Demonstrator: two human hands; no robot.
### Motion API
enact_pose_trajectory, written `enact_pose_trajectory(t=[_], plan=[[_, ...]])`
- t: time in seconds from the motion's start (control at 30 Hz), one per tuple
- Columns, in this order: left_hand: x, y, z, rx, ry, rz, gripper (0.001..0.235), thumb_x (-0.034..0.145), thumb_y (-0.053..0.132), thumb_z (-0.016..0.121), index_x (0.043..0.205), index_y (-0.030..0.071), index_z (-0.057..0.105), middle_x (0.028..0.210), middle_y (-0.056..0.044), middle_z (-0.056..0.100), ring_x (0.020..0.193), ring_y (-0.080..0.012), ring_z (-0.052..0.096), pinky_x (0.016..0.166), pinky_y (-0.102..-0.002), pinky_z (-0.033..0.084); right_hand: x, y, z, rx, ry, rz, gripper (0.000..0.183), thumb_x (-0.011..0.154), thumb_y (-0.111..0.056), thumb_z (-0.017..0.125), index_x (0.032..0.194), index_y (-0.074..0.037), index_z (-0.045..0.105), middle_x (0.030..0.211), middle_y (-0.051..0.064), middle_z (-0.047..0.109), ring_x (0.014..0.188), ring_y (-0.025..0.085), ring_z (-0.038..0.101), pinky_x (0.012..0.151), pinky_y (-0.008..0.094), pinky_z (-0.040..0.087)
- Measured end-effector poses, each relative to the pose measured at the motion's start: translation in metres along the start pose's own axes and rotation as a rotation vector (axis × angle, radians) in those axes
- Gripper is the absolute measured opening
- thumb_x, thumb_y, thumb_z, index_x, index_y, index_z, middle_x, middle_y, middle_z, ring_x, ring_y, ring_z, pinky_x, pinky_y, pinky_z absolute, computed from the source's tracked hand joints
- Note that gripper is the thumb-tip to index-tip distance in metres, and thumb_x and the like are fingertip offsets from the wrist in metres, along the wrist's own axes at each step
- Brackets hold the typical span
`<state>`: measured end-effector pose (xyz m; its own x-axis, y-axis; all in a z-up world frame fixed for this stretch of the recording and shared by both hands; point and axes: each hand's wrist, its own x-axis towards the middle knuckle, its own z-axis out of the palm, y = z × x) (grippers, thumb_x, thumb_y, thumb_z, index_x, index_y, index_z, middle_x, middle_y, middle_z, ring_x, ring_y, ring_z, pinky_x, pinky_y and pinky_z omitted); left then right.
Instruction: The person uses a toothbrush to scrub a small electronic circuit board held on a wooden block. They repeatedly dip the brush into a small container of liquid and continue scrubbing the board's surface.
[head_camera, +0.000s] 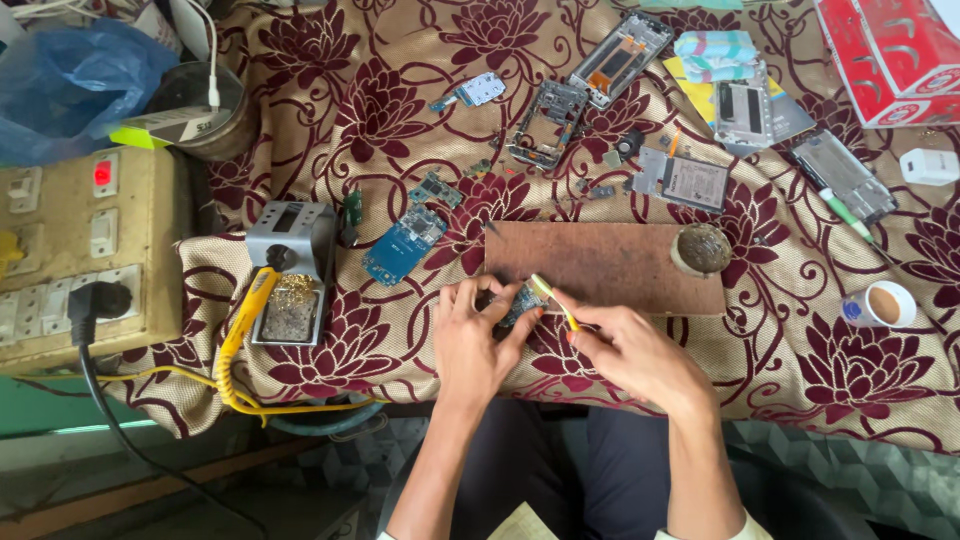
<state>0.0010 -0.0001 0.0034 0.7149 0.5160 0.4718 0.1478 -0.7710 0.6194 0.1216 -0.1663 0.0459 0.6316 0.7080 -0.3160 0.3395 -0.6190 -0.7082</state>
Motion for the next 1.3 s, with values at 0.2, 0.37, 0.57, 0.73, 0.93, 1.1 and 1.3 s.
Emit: enact_pose_trajectory(t=[0.2,0.37,0.57,0.73,0.93,1.1,1.3], plan=[[0.000,-0.002,-0.002,0.008,-0.006,0.009,0.035,0.079,0.035,0.085,0.106,0.012,0.083,0.107,0.000,0.064,0.099,-0.0238,0.055,0.085,-0.039,0.046,-0.003,-0.005,0.006,0.010,-0.075,0.189,0.040,0.098,-0.025,0.063,0.135,-0.012,0.067,0.079,0.017,0.072,0.067,0.018,0.056,0.069,0.042,0.052],[-0.001,-0.002,-0.001,-0.005,-0.021,-0.016,0.036,0.079,0.036,0.085,0.106,0.012,0.082,0.106,0.000,0.064,0.098,-0.0230,0.055,0.086,-0.039,0.046,-0.001,-0.011,0.006,0.036,-0.009,0.019,0.043,0.091,-0.013,0.063,0.134,-0.008,0.065,0.076,0.007,0.073,0.064,0.009,0.061,0.065,0.034,0.052],[0.000,-0.002,0.002,0.018,0.000,-0.004,0.036,0.080,0.037,0.085,0.106,0.013,0.082,0.106,0.000,0.064,0.099,-0.0233,0.055,0.086,-0.038,0.046,-0.007,-0.017,0.015,0.033,0.097,0.067,0.049,0.092,-0.012,0.062,0.140,-0.016,0.063,0.064,0.012,0.060,0.054,0.011,0.046,0.052,0.035,0.045],[0.000,-0.002,0.000,0.009,-0.006,-0.001,0.037,0.079,0.036,0.085,0.106,0.012,0.082,0.106,0.000,0.064,0.099,-0.0236,0.055,0.086,-0.039,0.046,-0.009,-0.019,0.022,0.111,0.129,-0.029,0.049,0.093,-0.012,0.062,0.141,-0.013,0.060,0.065,0.009,0.058,0.053,0.010,0.043,0.051,0.033,0.046],[-0.001,-0.002,-0.001,0.001,0.006,-0.018,0.036,0.078,0.035,0.086,0.105,0.012,0.082,0.105,0.000,0.065,0.096,-0.0243,0.056,0.085,-0.039,0.047,-0.007,-0.021,0.018,0.011,0.058,0.062,0.053,0.092,-0.011,0.061,0.145,-0.018,0.058,0.061,0.012,0.060,0.052,0.011,0.048,0.052,0.035,0.045],[0.001,0.000,0.000,-0.017,0.012,-0.021,0.037,0.078,0.034,0.086,0.107,0.011,0.082,0.104,0.000,0.065,0.094,-0.0240,0.056,0.085,-0.039,0.048,-0.007,-0.012,0.002,0.049,-0.015,0.112,0.053,0.094,-0.014,0.062,0.147,-0.021,0.058,0.061,0.010,0.058,0.050,0.013,0.047,0.049,0.035,0.043],[0.000,0.000,-0.001,0.005,0.016,-0.017,0.037,0.077,0.034,0.086,0.107,0.012,0.083,0.102,0.000,0.064,0.092,-0.0233,0.055,0.084,-0.039,0.048,-0.002,-0.007,0.015,0.209,0.034,-0.182,0.050,0.096,-0.012,0.063,0.145,-0.011,0.057,0.072,-0.002,0.067,0.059,0.003,0.051,0.049,0.028,0.047]])
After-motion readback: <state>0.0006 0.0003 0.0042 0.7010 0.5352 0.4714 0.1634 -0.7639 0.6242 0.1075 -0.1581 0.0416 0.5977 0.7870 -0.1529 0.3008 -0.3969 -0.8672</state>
